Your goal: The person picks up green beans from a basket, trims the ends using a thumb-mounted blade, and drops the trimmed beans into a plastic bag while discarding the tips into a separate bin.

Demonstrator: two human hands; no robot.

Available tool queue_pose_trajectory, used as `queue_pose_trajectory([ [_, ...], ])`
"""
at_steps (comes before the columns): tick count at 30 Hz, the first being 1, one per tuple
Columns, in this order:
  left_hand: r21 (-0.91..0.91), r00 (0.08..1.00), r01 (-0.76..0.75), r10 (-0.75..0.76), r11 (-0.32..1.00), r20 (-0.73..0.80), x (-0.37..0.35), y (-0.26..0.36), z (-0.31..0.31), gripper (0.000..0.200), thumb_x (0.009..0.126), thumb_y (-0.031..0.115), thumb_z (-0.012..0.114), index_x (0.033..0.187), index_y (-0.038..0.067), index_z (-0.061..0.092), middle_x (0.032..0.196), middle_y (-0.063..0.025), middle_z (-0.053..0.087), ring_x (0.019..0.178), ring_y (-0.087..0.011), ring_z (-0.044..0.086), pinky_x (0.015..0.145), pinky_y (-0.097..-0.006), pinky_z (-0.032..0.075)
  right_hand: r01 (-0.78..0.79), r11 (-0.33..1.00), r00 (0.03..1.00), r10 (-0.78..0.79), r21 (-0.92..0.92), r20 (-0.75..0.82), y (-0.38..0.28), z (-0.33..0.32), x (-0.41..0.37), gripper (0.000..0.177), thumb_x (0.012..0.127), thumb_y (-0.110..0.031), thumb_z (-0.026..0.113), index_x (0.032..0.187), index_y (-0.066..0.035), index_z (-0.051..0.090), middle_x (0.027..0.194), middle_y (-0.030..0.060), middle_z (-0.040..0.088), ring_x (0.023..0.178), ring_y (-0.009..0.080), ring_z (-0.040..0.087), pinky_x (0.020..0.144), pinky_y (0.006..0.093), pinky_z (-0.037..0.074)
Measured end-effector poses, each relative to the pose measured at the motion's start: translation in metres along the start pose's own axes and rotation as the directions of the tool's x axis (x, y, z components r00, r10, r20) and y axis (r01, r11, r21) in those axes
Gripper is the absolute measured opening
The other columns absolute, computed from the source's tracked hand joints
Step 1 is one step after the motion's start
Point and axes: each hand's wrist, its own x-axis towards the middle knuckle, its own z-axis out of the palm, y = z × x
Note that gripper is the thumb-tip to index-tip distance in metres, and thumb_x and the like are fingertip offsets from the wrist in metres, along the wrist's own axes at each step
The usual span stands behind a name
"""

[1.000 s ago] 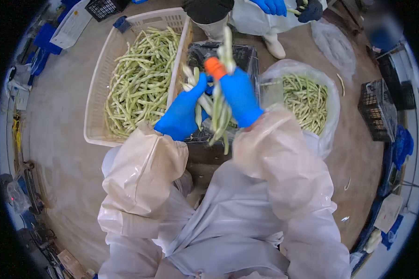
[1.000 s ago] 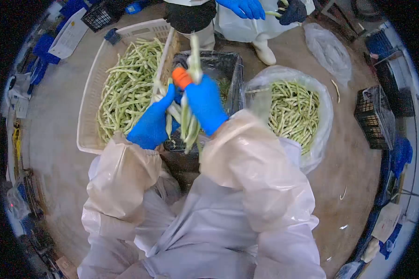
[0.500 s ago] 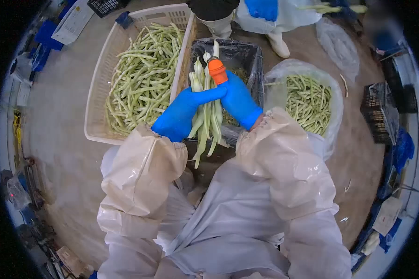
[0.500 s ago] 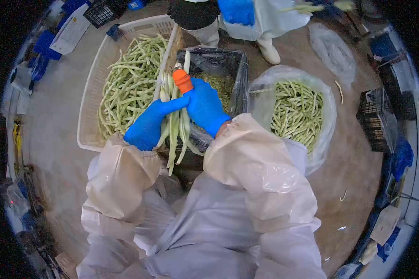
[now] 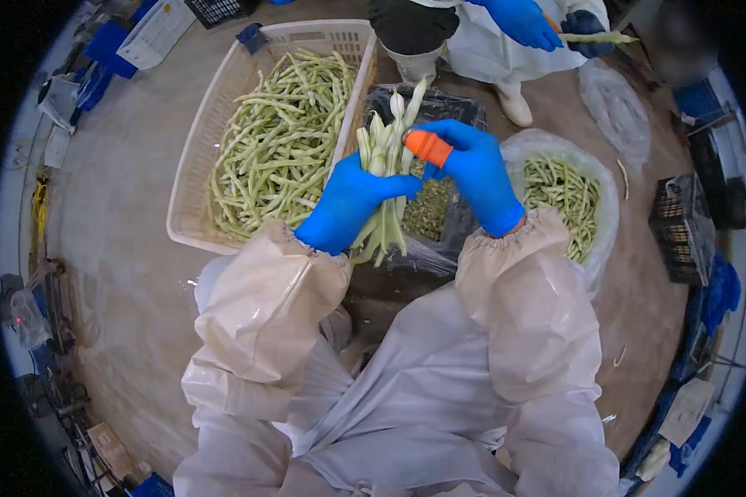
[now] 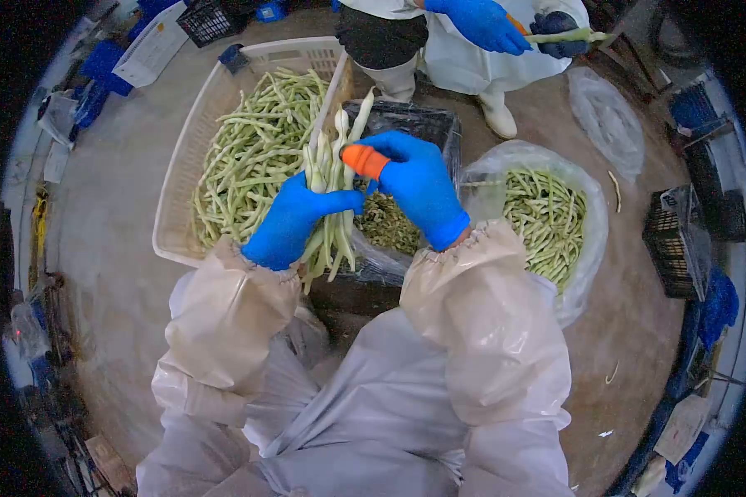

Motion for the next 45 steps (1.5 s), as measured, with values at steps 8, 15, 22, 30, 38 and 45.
queue_pose_trajectory([
  [8,-0.468,0.988,0.153,-0.143,0.870,0.058,0.005,0.008,-0.018,0.040,0.073,0.005,0.069,0.109,0.002,0.053,0.089,-0.0092,0.062,0.085,-0.0200,0.061,0.076,-0.0312,0.049,0.019,0.994,0.999,-0.015,0.104,-0.036,-0.008,-0.025,0.005,0.022,0.086,-0.019,0.061,0.097,-0.001,0.066,0.085,0.0059,0.065,0.068,0.0121,0.060,0.060,0.0243,0.047],
  [15,0.138,0.959,-0.255,0.268,0.957,-0.089,0.002,0.021,-0.034,0.040,0.067,0.004,0.072,0.104,0.001,0.057,0.091,-0.0079,0.063,0.083,-0.0168,0.060,0.075,-0.0299,0.048,0.098,0.982,0.990,-0.081,0.159,-0.112,-0.010,-0.025,0.003,0.022,0.088,-0.015,0.057,0.102,0.002,0.061,0.091,0.0104,0.064,0.080,0.0189,0.065,0.061,0.0265,0.052],
  [22,0.514,0.922,-0.255,0.366,0.819,-0.126,0.012,-0.001,-0.021,0.049,0.061,0.015,0.076,0.104,0.002,0.059,0.085,-0.0100,0.065,0.074,-0.0188,0.061,0.067,-0.0318,0.048,0.017,0.985,0.997,-0.030,0.169,0.071,-0.006,-0.007,0.000,0.019,0.088,-0.011,0.057,0.102,0.001,0.063,0.087,0.0075,0.064,0.080,0.0179,0.065,0.063,0.0278,0.053],
  [30,0.842,0.780,-0.232,0.611,0.487,-0.139,0.010,-0.008,-0.021,0.038,0.068,0.021,0.071,0.099,0.006,0.055,0.079,-0.0203,0.062,0.075,-0.0394,0.061,0.060,-0.0428,0.048,0.291,0.744,0.953,-0.283,-0.602,0.111,0.018,-0.008,-0.005,0.021,0.080,-0.014,0.059,0.097,-0.005,0.065,0.089,0.0171,0.063,0.077,0.0330,0.061,0.069,0.0405,0.049],
  [38,0.833,0.780,-0.239,0.610,0.499,-0.141,0.013,-0.008,-0.023,0.041,0.067,0.021,0.072,0.103,0.006,0.056,0.080,-0.0195,0.063,0.075,-0.0379,0.062,0.062,-0.0424,0.049,0.265,0.742,0.960,-0.265,-0.616,0.093,0.022,-0.009,-0.002,0.018,0.080,-0.013,0.058,0.094,-0.004,0.064,0.086,0.0190,0.063,0.075,0.0358,0.061,0.067,0.0430,0.048],
  [45,0.506,0.886,-0.360,0.457,0.784,-0.078,0.012,-0.006,-0.019,0.037,0.065,0.009,0.073,0.098,0.000,0.059,0.083,-0.0071,0.064,0.074,-0.0146,0.060,0.069,-0.0296,0.048,-0.100,0.958,0.994,0.087,0.271,0.060,-0.004,-0.002,-0.004,0.016,0.085,-0.011,0.056,0.094,0.000,0.064,0.080,0.0091,0.066,0.062,0.0171,0.061,0.053,0.0286,0.049],
])
